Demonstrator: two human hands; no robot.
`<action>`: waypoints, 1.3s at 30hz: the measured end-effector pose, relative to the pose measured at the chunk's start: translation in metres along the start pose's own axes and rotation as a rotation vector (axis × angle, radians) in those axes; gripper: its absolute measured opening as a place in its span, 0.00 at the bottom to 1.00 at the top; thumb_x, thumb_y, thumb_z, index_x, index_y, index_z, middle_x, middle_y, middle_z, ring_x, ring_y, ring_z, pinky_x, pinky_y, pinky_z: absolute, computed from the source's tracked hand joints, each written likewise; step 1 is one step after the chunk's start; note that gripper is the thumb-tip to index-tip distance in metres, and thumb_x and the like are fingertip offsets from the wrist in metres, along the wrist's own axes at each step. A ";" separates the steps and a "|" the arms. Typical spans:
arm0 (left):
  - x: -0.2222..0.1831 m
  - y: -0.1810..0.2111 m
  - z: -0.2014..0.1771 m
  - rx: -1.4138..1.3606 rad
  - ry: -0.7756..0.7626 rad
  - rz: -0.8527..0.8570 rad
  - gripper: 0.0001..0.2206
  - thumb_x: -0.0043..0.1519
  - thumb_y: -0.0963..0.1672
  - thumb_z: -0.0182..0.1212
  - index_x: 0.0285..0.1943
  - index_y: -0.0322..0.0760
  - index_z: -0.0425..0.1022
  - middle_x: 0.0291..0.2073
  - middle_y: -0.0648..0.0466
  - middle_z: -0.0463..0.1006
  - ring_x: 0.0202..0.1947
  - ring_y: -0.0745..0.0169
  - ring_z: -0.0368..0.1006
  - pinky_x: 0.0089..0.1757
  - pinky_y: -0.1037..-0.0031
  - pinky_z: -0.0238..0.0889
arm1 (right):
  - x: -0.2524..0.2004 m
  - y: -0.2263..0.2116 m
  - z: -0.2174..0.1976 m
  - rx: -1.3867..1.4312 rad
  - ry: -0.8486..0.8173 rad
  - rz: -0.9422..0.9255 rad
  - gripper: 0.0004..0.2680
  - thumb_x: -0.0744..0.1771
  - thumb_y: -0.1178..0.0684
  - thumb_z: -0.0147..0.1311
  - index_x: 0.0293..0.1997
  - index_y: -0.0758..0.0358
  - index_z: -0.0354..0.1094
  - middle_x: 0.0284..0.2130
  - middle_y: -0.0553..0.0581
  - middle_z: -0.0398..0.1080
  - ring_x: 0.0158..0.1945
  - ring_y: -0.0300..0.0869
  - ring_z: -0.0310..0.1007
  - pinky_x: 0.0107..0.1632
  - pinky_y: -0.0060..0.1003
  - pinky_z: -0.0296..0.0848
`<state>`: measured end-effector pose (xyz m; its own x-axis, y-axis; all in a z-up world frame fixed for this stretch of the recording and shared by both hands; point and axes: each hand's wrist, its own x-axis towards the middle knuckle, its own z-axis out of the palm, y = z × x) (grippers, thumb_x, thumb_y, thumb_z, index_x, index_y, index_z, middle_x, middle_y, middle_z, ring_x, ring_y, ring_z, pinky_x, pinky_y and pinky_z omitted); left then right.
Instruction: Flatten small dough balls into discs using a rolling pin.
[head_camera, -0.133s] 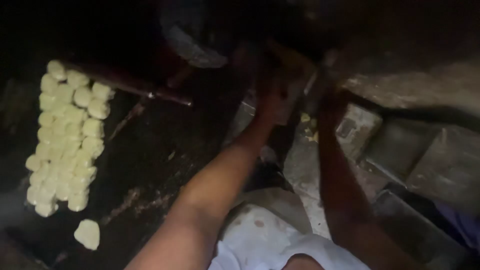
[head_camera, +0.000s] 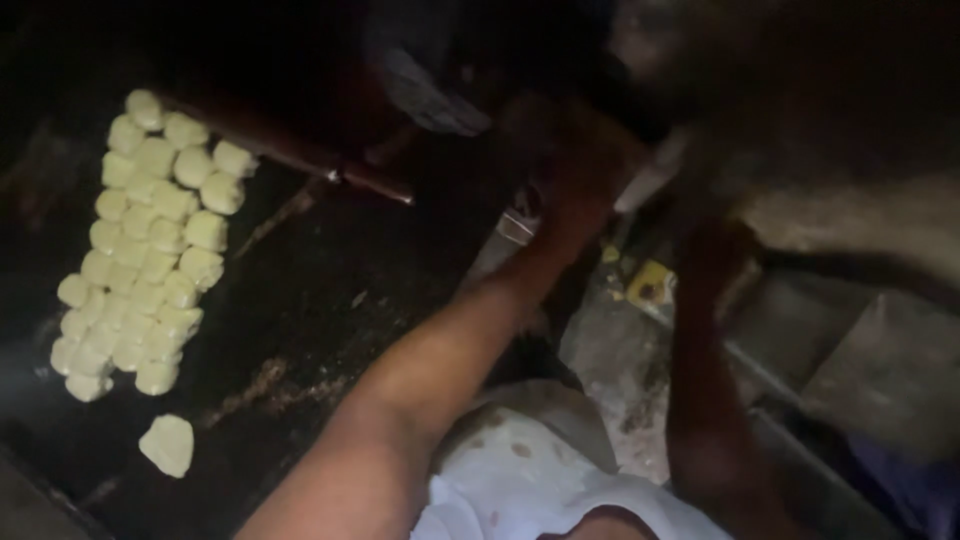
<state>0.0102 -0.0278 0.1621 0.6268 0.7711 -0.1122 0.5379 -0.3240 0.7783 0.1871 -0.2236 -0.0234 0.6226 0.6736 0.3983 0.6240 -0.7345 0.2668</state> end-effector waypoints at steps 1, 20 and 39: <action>-0.002 -0.008 0.008 0.001 0.080 0.165 0.17 0.68 0.50 0.60 0.63 0.40 0.75 0.59 0.44 0.76 0.60 0.46 0.72 0.59 0.59 0.66 | 0.000 0.019 -0.021 -0.047 0.054 -0.074 0.08 0.70 0.51 0.49 0.44 0.64 0.70 0.41 0.61 0.70 0.51 0.50 0.71 0.57 0.46 0.71; -0.346 0.006 -0.316 -0.164 0.650 -0.051 0.20 0.62 0.41 0.62 0.65 0.34 0.73 0.51 0.48 0.83 0.42 0.63 0.81 0.42 0.73 0.75 | 0.289 -0.226 -0.407 1.842 -0.854 -0.383 0.20 0.75 0.41 0.42 0.72 0.62 0.63 0.52 0.76 0.68 0.44 0.52 0.62 0.48 0.51 0.58; -0.290 0.048 -0.311 -0.120 0.752 0.169 0.27 0.69 0.53 0.56 0.76 0.45 0.64 0.74 0.43 0.65 0.73 0.43 0.63 0.67 0.54 0.59 | 0.154 -0.169 -0.486 1.927 -0.567 -0.145 0.13 0.72 0.41 0.44 0.51 0.57 0.70 0.42 0.54 0.77 0.43 0.40 0.81 0.46 0.40 0.83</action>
<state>-0.3217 -0.0966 0.4244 0.1209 0.8946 0.4301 0.3776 -0.4422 0.8136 -0.0527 -0.0358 0.4195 0.3402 0.9357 0.0931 0.0256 0.0897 -0.9956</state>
